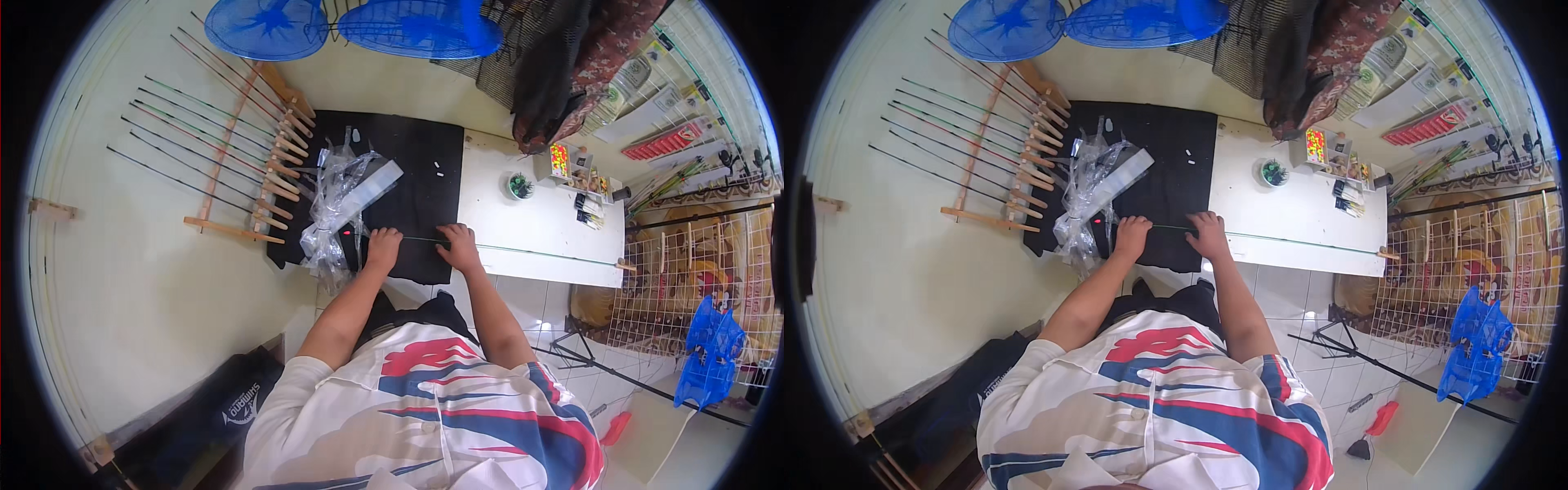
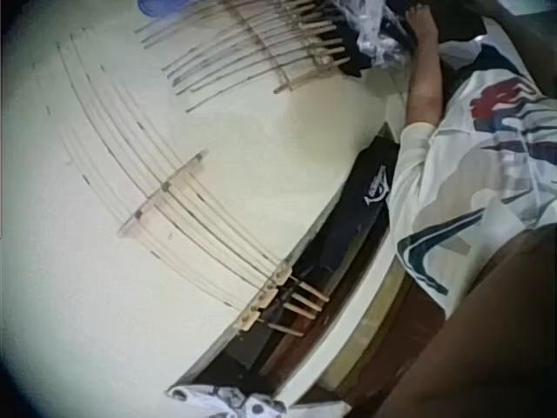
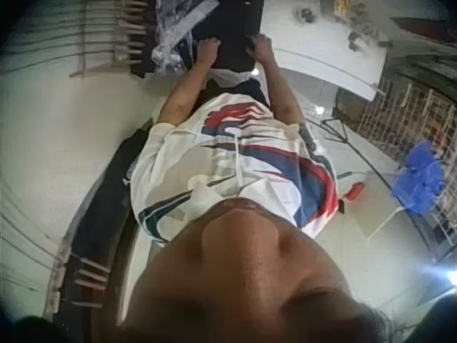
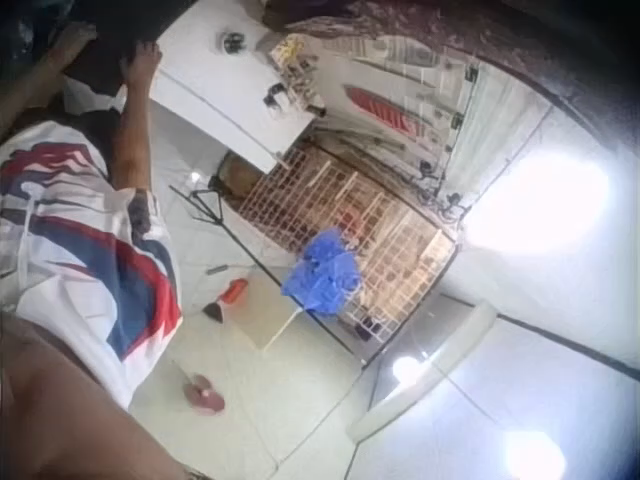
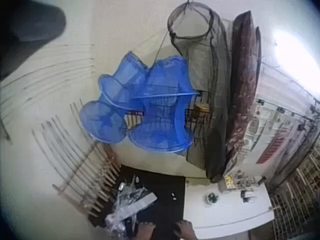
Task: The person is assembling or repairing a fishing rod, specifically attaching or checking a rod tip guide.
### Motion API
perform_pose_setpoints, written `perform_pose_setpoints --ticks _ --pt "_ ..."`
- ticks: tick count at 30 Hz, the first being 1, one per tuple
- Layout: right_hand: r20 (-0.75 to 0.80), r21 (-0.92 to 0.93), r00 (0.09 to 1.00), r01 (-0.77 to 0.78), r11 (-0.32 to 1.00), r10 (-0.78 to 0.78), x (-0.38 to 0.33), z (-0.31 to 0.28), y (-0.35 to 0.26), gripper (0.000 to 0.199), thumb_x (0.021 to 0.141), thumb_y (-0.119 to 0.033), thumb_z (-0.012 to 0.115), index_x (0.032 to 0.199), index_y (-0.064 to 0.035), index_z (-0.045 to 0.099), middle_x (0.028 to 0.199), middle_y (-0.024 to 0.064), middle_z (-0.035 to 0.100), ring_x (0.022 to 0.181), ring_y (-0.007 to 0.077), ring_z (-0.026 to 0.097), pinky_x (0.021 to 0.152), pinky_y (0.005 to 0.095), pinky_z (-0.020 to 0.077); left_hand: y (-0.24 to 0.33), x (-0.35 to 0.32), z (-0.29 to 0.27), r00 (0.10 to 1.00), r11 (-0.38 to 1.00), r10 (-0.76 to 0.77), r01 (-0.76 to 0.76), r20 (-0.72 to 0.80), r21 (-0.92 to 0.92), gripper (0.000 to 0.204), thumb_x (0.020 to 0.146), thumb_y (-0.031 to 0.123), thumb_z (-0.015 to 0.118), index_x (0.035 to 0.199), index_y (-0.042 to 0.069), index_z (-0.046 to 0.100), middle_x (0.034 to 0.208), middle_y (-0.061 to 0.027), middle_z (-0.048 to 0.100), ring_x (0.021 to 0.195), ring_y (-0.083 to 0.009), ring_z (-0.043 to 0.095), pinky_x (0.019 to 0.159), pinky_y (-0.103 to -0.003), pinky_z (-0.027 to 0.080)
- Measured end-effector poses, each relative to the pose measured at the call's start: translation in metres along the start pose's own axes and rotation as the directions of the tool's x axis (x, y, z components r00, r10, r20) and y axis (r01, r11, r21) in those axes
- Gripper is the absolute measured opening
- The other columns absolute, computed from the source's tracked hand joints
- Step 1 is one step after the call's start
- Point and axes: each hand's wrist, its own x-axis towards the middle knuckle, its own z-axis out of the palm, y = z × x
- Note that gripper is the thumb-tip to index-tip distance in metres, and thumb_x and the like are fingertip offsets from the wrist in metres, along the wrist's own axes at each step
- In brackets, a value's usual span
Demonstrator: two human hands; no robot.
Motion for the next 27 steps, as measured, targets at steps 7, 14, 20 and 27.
perform_pose_setpoints --ticks 7,14,20,27 --pt "-0.222 -0.385 0.908 -0.415 0.824 0.354 -0.075 -0.036 0.111 0.044 0.075 -0.002 0.058 0.119 -0.0066 0.061 0.122 0.011 0.06 0.117 0.0296 0.053 0.094 0.0461 0.0408 0.009 -0.001 0.008 0.991 0.979 -0.132 0.133 -0.014 0.152 0.022 0.085 0.013 0.053 0.096 0.014 0.072 0.1 -0.0036 0.066 0.103 -0.024 0.059 0.09 -0.042 0.045" --pt "-0.023 -0.386 0.932 -0.343 0.856 0.363 -0.104 -0.059 0.155 0.016 0.082 -0.009 0.059 0.093 -0.009 0.069 0.095 0.0088 0.067 0.096 0.0283 0.062 0.087 0.042 0.046 0.056 0.006 0.011 0.988 0.979 -0.151 0.151 -0.01 0.14 0.031 0.09 0.014 0.051 0.116 0.011 0.066 0.123 -0.0077 0.061 0.121 -0.027 0.052 0.11 -0.049 0.033" --pt "-0.038 -0.294 0.988 -0.152 0.944 0.147 -0.106 -0.06 0.171 0.017 0.085 -0.011 0.052 0.088 -0.0089 0.068 0.088 0.0097 0.066 0.091 0.0294 0.062 0.082 0.0426 0.047 0.144 0.028 0.035 0.975 0.974 0.22 -0.221 -0.021 -0.059 0.038 0.087 0.017 0.063 0.124 0.01 0.061 0.129 -0.0082 0.06 0.125 -0.0254 0.051 0.111 -0.045 0.034" --pt "0.053 -0.229 0.993 -0.089 0.969 0.104 -0.116 -0.079 0.175 0.021 0.085 -0.007 0.051 0.1 -0.0118 0.065 0.1 0.0076 0.064 0.101 0.0258 0.06 0.089 0.0412 0.0455 0.219 0.054 0.047 0.959 0.982 0.144 -0.109 0.245 -0.152 0.026 0.087 0.014 0.061 0.111 0.012 0.067 0.109 -0.008 0.067 0.1 -0.0268 0.063 0.086 -0.042 0.05"
